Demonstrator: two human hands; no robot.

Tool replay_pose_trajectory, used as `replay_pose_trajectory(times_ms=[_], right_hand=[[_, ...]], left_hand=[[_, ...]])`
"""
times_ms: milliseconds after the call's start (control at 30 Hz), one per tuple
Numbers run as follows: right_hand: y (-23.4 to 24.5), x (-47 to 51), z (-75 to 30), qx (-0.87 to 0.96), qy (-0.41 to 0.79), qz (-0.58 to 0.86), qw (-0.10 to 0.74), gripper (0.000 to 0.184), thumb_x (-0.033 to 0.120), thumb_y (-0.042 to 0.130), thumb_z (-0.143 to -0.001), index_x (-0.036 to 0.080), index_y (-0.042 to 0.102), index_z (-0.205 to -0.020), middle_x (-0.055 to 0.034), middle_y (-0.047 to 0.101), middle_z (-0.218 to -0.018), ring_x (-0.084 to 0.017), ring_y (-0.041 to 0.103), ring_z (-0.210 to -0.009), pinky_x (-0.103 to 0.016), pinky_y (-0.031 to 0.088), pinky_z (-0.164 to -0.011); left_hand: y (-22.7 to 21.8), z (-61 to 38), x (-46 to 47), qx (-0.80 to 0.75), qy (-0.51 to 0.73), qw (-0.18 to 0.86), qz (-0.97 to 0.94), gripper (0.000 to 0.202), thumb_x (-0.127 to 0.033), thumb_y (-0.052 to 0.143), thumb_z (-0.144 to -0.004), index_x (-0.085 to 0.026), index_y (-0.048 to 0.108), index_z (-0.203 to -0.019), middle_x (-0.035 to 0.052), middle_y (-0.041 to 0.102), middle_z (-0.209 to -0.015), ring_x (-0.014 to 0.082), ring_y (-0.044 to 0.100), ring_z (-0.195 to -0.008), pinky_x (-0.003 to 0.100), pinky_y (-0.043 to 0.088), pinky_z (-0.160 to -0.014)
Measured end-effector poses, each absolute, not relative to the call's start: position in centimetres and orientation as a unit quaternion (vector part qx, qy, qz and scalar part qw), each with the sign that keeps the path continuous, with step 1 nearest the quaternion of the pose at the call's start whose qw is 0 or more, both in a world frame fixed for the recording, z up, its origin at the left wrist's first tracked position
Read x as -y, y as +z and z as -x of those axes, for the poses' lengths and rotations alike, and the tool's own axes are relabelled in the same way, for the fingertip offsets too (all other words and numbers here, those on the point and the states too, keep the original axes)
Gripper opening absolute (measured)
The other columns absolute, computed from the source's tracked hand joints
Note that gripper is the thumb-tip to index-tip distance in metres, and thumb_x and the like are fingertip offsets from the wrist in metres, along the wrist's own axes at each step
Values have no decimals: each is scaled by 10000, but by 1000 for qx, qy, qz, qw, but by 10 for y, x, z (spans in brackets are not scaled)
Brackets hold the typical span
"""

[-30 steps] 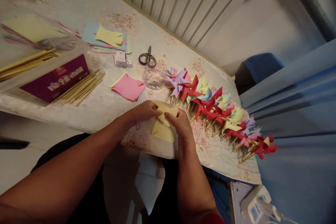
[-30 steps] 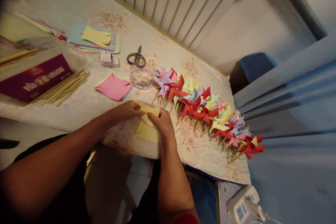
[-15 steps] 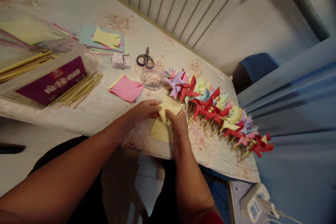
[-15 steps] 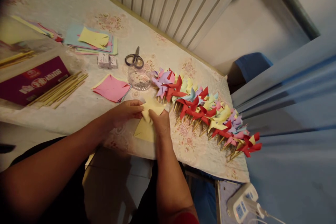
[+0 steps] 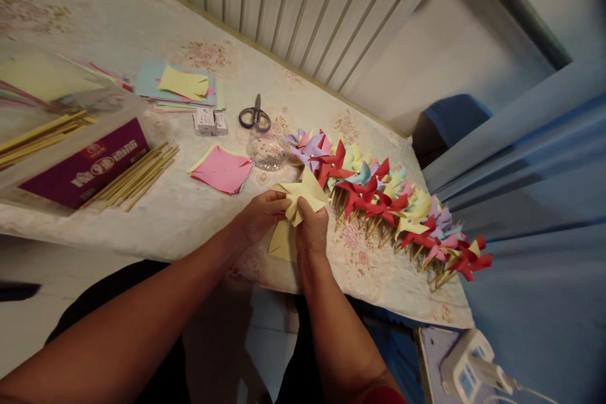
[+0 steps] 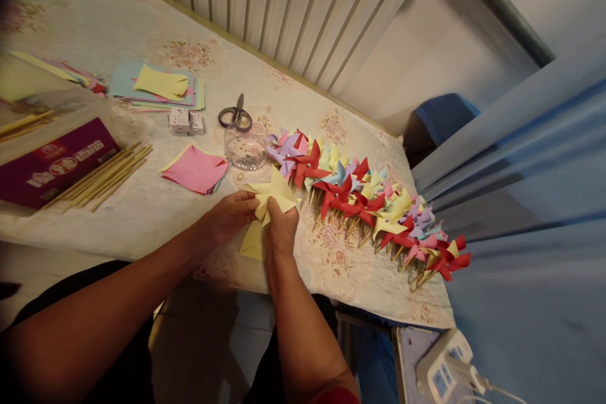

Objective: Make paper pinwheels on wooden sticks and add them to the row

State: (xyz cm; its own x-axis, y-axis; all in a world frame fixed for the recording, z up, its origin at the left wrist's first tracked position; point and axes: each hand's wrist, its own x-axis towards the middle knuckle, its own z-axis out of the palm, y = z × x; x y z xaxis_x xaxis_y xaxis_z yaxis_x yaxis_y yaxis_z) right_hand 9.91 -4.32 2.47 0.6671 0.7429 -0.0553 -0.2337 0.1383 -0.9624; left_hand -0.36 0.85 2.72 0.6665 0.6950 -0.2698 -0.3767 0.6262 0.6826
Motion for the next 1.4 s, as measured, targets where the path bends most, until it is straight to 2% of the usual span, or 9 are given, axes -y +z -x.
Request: replay_pose_trajectory(times_ms=[267,700,800,933,1100,1267,1400], right_hand=[[27,43,-84,217,343,574,711,334,313,689,-722,144,674,-1010,-57,749,-915,-184,703,-837,-312,580,-802],[23,43,-82,229,345,581,701,330,344,673,-729,164,642,-1004,-44,726,-895,-193,690,-894,-323,564,-834],[21,47,-88,234,340,605,681,276,401,664,-756,184,614,-919,-6,677,-804,-167,657,-802,-288,548,-762],[19,52,-97,240,271,629,688,238,432,606,-819,202,550,-798,44,562,-684,-108,534,-619,-235,470,-633],[23,55,-93,264,174,645,695,190,346,607,-797,201,556,-909,52,547,-677,-106,525,-598,-232,448,-609],[22,58,-84,338,166,654,656,194,358,601,-828,204,594,-947,26,586,-759,-116,564,-628,-254,486,-645],[18,60,-84,402,151,656,621,191,339,569,-877,203,651,-984,1,630,-824,-129,595,-668,-274,498,-690]], left_hand=[[38,-3,-2,-258,341,854,-298,212,-273,763,-643,-136,636,-744,-2,643,-656,114,585,-584,224,453,-586],[32,-2,-4,-265,332,852,-305,157,-262,744,-632,-159,636,-681,0,616,-582,155,612,-590,258,468,-606],[31,1,-9,-269,332,852,-302,138,-262,730,-643,-172,629,-667,5,617,-581,173,633,-616,262,466,-601],[35,7,-18,-287,349,843,-293,118,-249,706,-659,-190,607,-632,12,618,-579,184,646,-653,254,446,-581],[42,12,-24,-315,376,827,-275,147,-220,667,-706,-201,571,-597,-8,584,-545,154,603,-606,243,421,-571],[43,13,-24,-325,384,815,-287,192,-204,651,-746,-196,545,-585,-29,543,-530,114,528,-527,230,371,-535],[43,13,-24,-323,384,815,-290,183,-211,655,-749,-193,563,-591,-32,549,-545,111,519,-521,236,407,-572]])
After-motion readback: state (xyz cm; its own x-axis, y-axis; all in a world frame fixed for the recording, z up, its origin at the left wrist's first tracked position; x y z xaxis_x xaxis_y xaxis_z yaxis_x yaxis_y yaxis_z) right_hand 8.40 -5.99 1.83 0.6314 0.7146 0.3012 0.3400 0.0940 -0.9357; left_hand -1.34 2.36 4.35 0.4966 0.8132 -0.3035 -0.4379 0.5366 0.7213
